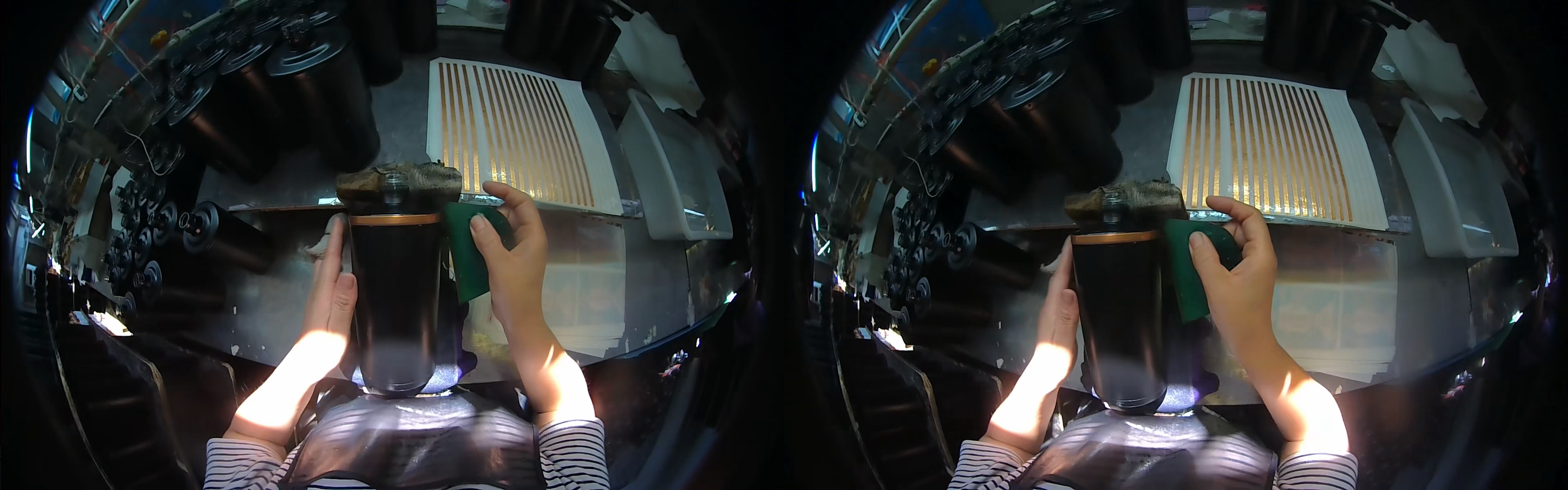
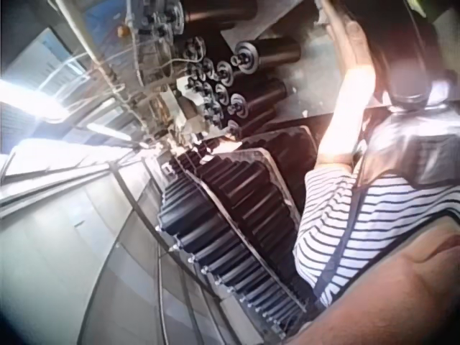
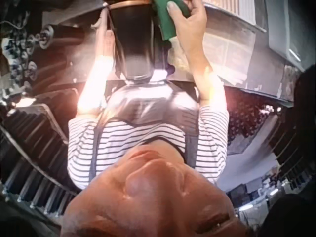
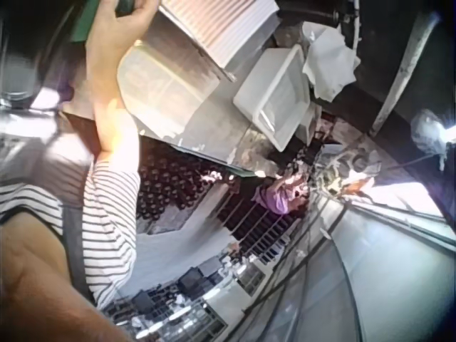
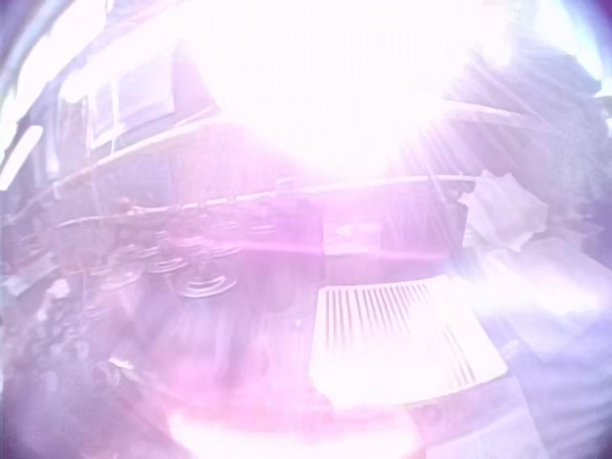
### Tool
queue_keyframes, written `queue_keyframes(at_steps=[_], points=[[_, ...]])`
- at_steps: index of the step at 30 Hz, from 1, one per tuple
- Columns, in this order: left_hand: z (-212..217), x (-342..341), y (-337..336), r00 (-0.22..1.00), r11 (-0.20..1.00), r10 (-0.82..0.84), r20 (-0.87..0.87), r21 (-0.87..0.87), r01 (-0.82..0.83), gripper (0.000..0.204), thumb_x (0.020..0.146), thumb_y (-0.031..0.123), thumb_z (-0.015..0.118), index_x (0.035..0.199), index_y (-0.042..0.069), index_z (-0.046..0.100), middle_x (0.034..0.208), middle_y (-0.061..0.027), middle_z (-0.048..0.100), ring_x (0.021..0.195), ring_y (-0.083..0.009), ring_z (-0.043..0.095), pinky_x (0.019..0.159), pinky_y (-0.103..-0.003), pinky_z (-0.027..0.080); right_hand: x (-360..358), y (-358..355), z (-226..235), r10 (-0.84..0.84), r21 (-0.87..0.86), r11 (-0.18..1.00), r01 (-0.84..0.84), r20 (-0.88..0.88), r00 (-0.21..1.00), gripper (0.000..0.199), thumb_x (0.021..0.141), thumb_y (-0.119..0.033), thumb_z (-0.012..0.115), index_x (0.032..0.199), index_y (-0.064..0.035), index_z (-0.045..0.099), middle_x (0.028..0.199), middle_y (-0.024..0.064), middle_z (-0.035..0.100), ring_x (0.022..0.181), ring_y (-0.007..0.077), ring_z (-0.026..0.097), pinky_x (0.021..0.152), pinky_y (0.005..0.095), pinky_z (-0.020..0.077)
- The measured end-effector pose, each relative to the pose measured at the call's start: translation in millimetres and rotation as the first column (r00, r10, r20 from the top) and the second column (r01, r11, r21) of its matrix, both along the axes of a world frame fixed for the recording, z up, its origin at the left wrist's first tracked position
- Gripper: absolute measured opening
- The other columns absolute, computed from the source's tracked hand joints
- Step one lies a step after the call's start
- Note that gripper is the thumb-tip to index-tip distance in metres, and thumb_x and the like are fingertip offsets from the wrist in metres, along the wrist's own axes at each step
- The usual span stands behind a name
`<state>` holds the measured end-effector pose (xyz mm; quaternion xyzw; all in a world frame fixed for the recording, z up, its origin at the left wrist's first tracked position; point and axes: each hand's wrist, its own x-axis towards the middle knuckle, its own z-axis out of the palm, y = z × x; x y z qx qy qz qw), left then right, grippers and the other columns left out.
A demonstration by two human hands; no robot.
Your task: The person applies decorative paper labels to cylindrical metal cans. They smooth the labels onto the can surface using a green plastic scraper tool and their fingers to ensure adhesion. The person handles multiple cans, applying labels to each one individually.
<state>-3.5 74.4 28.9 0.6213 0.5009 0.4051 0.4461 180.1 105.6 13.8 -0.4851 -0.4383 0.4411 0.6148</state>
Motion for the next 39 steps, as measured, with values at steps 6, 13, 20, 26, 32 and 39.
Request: queue_keyframes(at_steps=[6,13,20,26,32,39], points=[[4,19,-18,0.886,0.988,0.092,-0.454,0.155,-0.023,0.085,0.079,0.015,0.05,0.144,0.009,-0.005,0.143,-0.0295,0.01,0.133,-0.0416,0.016,0.108,-0.043,0.017,-14,-4,20,0.064,0.091,0.993,-0.078,0.151,0.986,0.034,0.08,-0.002,0.059,0.113,-0.0026,0.05,0.085,0.0033,0.054,0.078,0.0071,0.051,0.072,0.0207,0.0412],[-45,-29,0,0.995,0.998,-0.058,0.082,-0.015,0.059,0.07,0.093,0.048,0.033,0.145,0.01,0.007,0.143,-0.023,0.021,0.134,-0.0333,0.02,0.108,-0.038,0.018,4,3,-1,-0.016,0.061,0.998,0.008,0.137,0.99,0.032,0.08,-0.003,0.059,0.111,-0.0002,0.051,0.085,0.0031,0.055,0.077,0.007,0.051,0.07,0.0202,0.0413],[-26,2,-1,0.817,0.97,-0.043,0.575,-0.172,0.172,0.091,0.083,0.041,0.061,0.145,0.01,0.0,0.148,-0.015,0.014,0.135,-0.0225,0.017,0.109,-0.033,0.016,8,-8,23,0.052,0.197,0.978,-0.066,0.077,0.996,0.032,0.081,-0.007,0.064,0.11,-0.0011,0.051,0.095,0.0041,0.056,0.084,0.0081,0.052,0.077,0.0208,0.0414],[-13,-16,-2,0.979,0.961,-0.017,-0.201,0.267,0.072,0.062,0.089,0.018,0.054,0.143,0.016,0.024,0.144,-0.0157,0.029,0.134,-0.0313,0.022,0.11,-0.044,0.01,46,-31,-21,0.277,-0.15,0.933,-0.328,-0.285,0.918,0.03,0.085,-0.014,0.062,0.109,-0.0029,0.049,0.092,0.0027,0.055,0.081,0.0094,0.055,0.073,0.0218,0.0445],[15,3,11,0.774,0.838,0.083,-0.628,0.464,0.286,0.057,0.08,0.006,0.055,0.133,0.026,0.045,0.072,-0.011,0.059,0.133,-0.0302,0.026,0.1,-0.067,0.0,55,-48,-29,0.242,-0.365,0.84,-0.402,-0.411,0.879,0.031,0.088,-0.017,0.055,0.114,-0.0033,0.045,0.091,0.0043,0.055,0.078,0.0145,0.058,0.07,0.0291,0.0505],[17,-18,-7,0.983,0.874,0.184,0.005,0.457,-0.166,0.04,0.069,0.0,0.046,0.105,0.002,0.065,0.118,-0.0139,0.056,0.119,-0.0263,0.046,0.104,-0.038,0.029,128,-49,-18,0.073,-0.297,0.955,-0.002,0.23,0.971,0.025,0.092,-0.024,0.052,0.088,-0.0024,0.064,0.055,-0.0029,0.049,0.052,0.0042,0.046,0.048,0.0178,0.0347]])
